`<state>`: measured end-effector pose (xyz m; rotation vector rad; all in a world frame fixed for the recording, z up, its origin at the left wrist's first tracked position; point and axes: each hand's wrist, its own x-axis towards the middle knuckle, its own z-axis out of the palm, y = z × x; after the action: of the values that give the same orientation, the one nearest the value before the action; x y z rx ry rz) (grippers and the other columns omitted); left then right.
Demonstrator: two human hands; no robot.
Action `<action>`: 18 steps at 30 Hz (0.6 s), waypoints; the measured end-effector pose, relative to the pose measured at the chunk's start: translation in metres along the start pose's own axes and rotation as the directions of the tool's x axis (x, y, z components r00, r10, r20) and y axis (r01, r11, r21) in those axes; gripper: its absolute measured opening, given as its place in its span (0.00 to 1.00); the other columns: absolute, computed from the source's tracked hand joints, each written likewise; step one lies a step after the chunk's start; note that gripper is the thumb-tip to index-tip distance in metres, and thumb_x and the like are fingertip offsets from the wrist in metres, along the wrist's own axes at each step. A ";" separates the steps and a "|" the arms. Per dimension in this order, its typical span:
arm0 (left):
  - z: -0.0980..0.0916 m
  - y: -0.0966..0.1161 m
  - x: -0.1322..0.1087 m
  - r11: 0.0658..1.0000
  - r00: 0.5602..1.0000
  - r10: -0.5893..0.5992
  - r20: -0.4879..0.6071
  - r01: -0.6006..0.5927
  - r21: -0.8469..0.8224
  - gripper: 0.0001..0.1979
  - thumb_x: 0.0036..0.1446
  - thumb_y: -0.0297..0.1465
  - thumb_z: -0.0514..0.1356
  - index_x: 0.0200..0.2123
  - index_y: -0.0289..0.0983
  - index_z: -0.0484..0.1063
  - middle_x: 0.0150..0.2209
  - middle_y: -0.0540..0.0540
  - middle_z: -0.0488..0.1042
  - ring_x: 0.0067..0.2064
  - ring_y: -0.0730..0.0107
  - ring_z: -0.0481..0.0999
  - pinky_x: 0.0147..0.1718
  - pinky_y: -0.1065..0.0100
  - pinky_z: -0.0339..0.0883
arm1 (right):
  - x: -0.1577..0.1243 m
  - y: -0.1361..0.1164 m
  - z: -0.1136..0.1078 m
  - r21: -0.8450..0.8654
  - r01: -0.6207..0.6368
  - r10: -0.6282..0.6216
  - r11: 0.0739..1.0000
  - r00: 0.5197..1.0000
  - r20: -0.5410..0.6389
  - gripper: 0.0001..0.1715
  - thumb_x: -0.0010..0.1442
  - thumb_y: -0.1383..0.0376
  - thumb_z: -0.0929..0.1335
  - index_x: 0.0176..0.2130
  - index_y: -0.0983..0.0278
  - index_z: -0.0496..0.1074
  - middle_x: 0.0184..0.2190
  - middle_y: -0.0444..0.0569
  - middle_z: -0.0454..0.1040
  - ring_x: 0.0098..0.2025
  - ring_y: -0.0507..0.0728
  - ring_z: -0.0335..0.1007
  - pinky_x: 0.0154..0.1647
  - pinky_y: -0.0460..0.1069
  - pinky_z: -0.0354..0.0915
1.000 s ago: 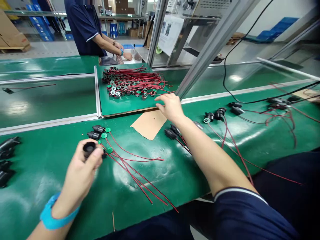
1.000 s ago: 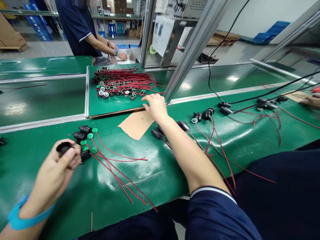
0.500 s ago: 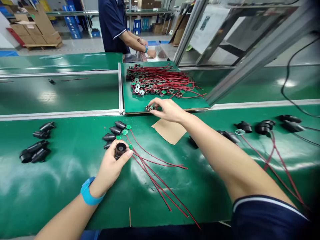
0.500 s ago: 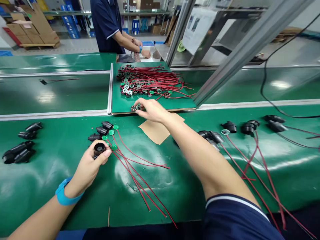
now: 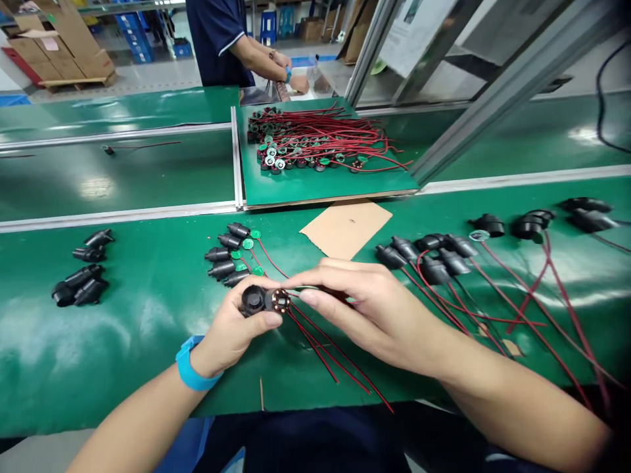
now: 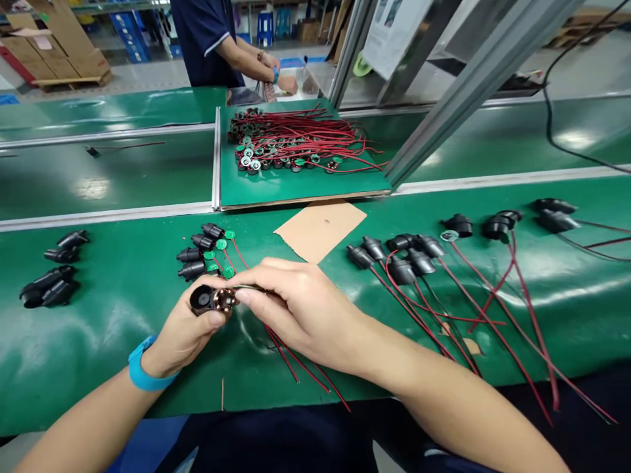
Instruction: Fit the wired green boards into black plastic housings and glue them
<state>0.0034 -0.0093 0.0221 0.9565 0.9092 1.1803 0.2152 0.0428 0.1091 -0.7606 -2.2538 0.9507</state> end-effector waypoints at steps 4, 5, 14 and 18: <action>0.002 -0.003 -0.001 0.997 0.998 0.033 0.060 -0.037 0.072 0.17 0.49 0.36 0.76 0.41 0.40 0.78 0.33 0.50 0.75 0.33 0.72 0.71 0.33 0.72 0.63 | -0.011 0.012 0.019 0.247 -0.179 0.214 0.952 0.969 -0.122 0.10 0.61 0.62 0.75 0.43 0.62 0.82 0.26 0.41 0.67 0.24 0.48 0.60 0.20 0.45 0.55; 0.003 -0.003 -0.001 0.997 0.997 0.030 0.068 -0.036 0.075 0.17 0.49 0.36 0.76 0.40 0.39 0.78 0.33 0.50 0.76 0.33 0.72 0.71 0.33 0.72 0.63 | -0.012 0.016 0.024 0.265 -0.186 0.231 0.946 0.961 -0.149 0.09 0.59 0.62 0.76 0.40 0.62 0.83 0.24 0.40 0.64 0.23 0.48 0.57 0.20 0.44 0.53; 0.005 -0.004 0.002 0.999 0.992 -0.035 0.118 0.036 -0.012 0.23 0.45 0.37 0.78 0.45 0.41 0.79 0.33 0.50 0.78 0.31 0.74 0.75 0.32 0.73 0.69 | -0.021 0.025 0.041 -0.058 0.070 -0.086 0.996 0.923 -0.375 0.05 0.59 0.70 0.74 0.37 0.62 0.82 0.22 0.41 0.70 0.21 0.47 0.59 0.20 0.44 0.56; 0.007 -0.003 0.003 0.999 0.991 -0.038 0.130 0.038 -0.003 0.25 0.43 0.30 0.78 0.45 0.42 0.78 0.36 0.49 0.79 0.32 0.71 0.79 0.33 0.72 0.72 | -0.021 0.025 0.040 -0.049 0.029 -0.046 0.998 0.912 -0.409 0.04 0.58 0.69 0.75 0.37 0.62 0.81 0.20 0.39 0.66 0.19 0.47 0.56 0.18 0.44 0.54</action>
<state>0.0116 -0.0077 0.0213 0.9960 0.8159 1.0748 0.2092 0.0254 0.0604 -0.8439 -1.9153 0.6529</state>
